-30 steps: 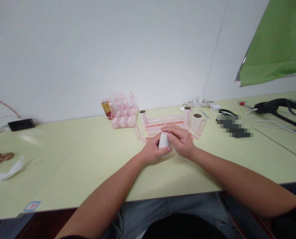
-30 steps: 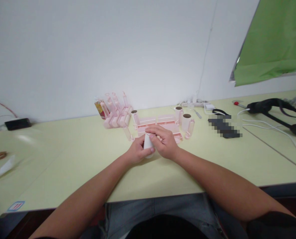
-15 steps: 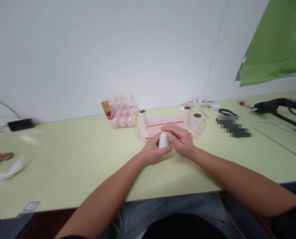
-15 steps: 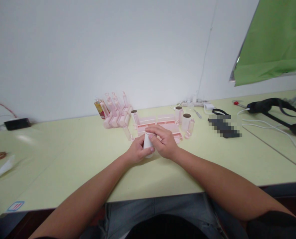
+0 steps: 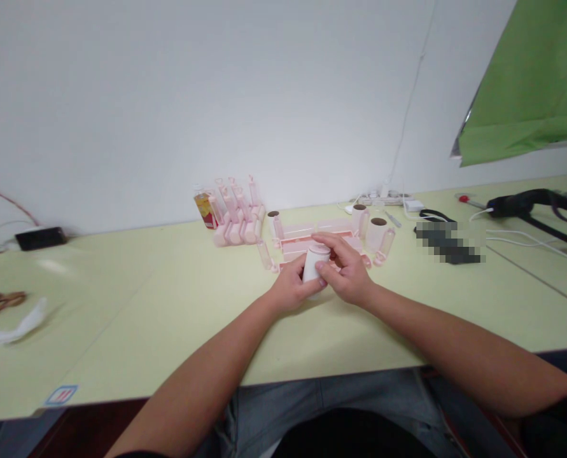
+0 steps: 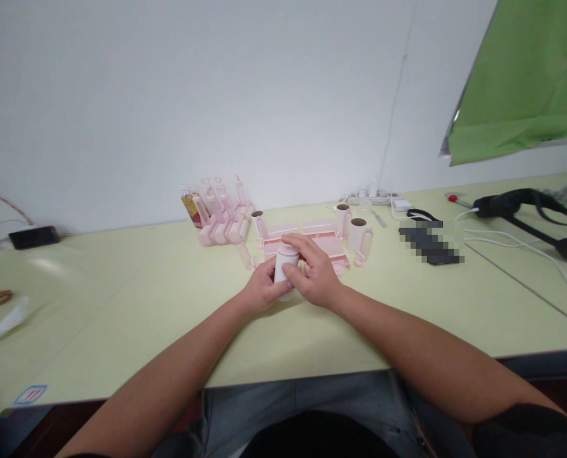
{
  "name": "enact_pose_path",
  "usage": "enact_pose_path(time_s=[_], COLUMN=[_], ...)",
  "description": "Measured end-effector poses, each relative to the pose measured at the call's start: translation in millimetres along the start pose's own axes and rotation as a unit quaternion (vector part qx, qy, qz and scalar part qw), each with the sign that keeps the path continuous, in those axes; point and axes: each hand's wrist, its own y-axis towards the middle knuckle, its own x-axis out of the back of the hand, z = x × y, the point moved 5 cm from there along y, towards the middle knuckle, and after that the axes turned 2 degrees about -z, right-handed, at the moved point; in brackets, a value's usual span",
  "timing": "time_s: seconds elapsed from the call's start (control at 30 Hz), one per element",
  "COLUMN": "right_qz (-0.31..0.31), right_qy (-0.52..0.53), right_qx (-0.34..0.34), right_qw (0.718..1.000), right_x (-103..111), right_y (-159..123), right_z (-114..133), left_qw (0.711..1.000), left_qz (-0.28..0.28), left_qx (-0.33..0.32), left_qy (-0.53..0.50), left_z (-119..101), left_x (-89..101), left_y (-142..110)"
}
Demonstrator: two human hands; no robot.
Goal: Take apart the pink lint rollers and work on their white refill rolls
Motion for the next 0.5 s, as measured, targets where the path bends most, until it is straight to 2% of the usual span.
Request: enact_pose_path(time_s=[0.5], right_qz=[0.01], right_qy=[0.013], right_qx=[0.009], right_qw=[1.0], right_x=[-2.3], right_y=[0.5], right_z=[-1.5], left_qw=[1.0], left_qz=[-0.009], left_qx=[0.007], left_qy=[0.007], left_z=[1.6], left_x=[-0.3], left_y=[-1.6])
